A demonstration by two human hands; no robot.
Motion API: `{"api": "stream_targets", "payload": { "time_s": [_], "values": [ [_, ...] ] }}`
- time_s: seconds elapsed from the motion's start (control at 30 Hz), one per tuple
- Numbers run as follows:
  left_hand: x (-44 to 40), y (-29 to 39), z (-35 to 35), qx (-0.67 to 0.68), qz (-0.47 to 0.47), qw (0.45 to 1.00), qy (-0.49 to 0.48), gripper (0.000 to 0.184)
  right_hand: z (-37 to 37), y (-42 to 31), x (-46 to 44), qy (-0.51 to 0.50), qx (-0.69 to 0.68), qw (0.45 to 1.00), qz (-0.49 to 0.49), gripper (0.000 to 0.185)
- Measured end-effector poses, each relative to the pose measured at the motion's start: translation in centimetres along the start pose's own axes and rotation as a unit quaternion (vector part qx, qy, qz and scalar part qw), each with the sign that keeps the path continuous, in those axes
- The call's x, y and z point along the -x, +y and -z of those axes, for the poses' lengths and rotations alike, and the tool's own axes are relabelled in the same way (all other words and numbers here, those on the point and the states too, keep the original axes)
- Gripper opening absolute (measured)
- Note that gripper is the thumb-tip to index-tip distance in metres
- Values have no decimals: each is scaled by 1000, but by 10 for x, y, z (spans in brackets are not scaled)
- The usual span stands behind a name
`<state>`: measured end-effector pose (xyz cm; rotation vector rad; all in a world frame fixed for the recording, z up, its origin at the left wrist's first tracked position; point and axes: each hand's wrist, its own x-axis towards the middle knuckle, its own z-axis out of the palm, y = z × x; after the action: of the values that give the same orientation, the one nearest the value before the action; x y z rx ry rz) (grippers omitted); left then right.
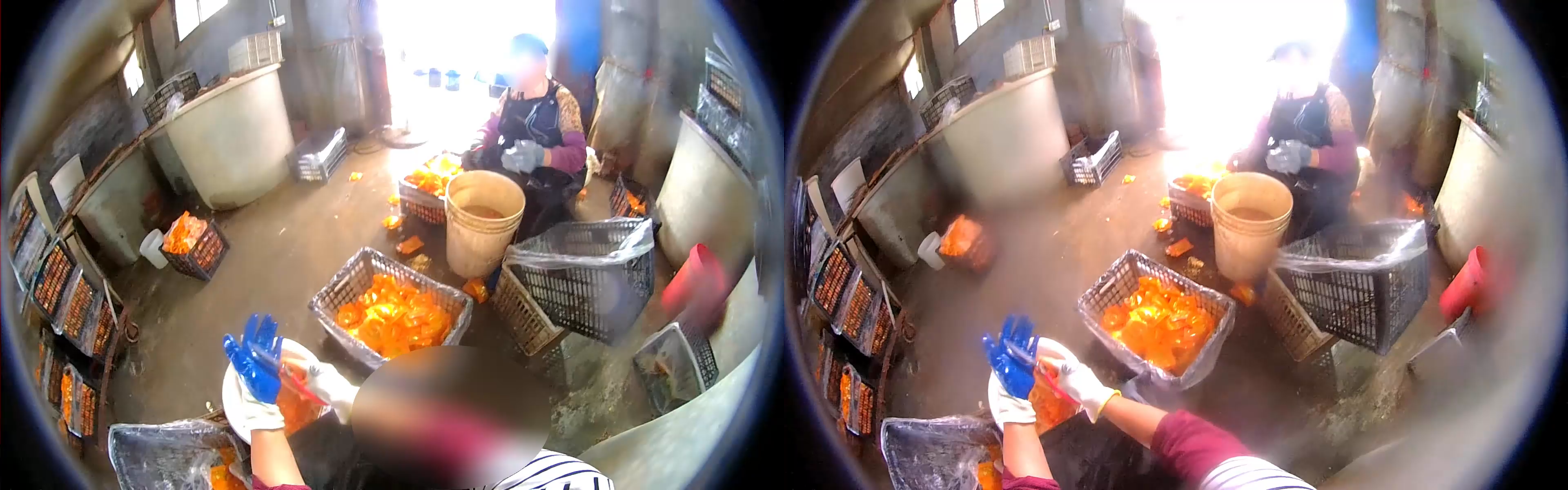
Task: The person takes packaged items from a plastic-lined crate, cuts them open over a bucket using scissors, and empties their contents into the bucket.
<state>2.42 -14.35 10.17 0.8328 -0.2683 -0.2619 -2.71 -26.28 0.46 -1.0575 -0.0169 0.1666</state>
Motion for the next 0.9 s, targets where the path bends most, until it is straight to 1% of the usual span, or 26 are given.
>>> {"api": "stream_targets", "payload": {
  "time_s": [0.03, 0.1, 0.13, 0.2, 0.27, 0.3, 0.33, 0.37, 0.4, 0.47, 0.53, 0.63, 0.7, 0.73, 0.8, 0.87, 0.9],
  "values": [
    [-2, 4, 3, 16, 1, 1000, -8, 76, 6, 16, -11, -16, 3, 1000, 18, 28],
    [2, 8, -3, -11, -5, 999, 36, 75, 18, 49, -33, -48, 7, 997, 53, 31],
    [6, 9, -6, -16, 2, 999, 29, 74, 24, 57, -39, -20, -20, 999, 30, 33],
    [13, 12, -7, -30, 16, 999, 13, 74, 12, 26, -20, -35, -93, 995, 17, 40],
    [13, 14, 6, -8, -6, 1000, 3, 74, 7, 7, -6, -82, -28, 996, -16, 40],
    [15, 15, 15, 4, -20, 1000, 3, 74, 8, 21, -14, -85, -5, 996, -4, 38],
    [18, 21, 14, -2, -34, 999, 17, 75, 14, 48, -27, -62, 40, 997, 40, 36],
    [25, 22, 11, -2, -53, 996, 66, 78, 19, 77, -39, -25, 91, 991, 90, 35],
    [31, 24, 7, -2, -52, 996, 72, 78, 25, 101, -47, 6, 131, 983, 128, 34],
    [37, 28, 4, -9, -52, 995, 79, 78, 21, 103, -43, 47, 155, 986, 30, 35],
    [38, 27, 8, -15, -49, 996, 80, 80, 3, 66, -36, 11, 198, 980, 18, 35],
    [37, 28, 17, 1, -42, 996, 75, 84, -3, 58, -25, -103, 181, 974, 93, 37],
    [40, 30, 11, 18, -41, 993, 107, 83, 4, 79, -39, -60, 290, 944, 146, 39],
    [41, 30, 9, 25, -41, 991, 122, 83, 5, 77, -40, -43, 335, 929, 154, 39],
    [40, 26, 23, 12, -51, 995, 90, 82, 0, 64, -33, -46, 379, 913, 142, 37],
    [42, 28, 29, 5, -79, 995, 54, 82, -11, 43, -20, -53, 456, 878, 134, 35],
    [44, 30, 28, 5, -98, 995, 31, 83, -17, 18, -8, -49, 540, 830, 133, 33]
  ]
}}
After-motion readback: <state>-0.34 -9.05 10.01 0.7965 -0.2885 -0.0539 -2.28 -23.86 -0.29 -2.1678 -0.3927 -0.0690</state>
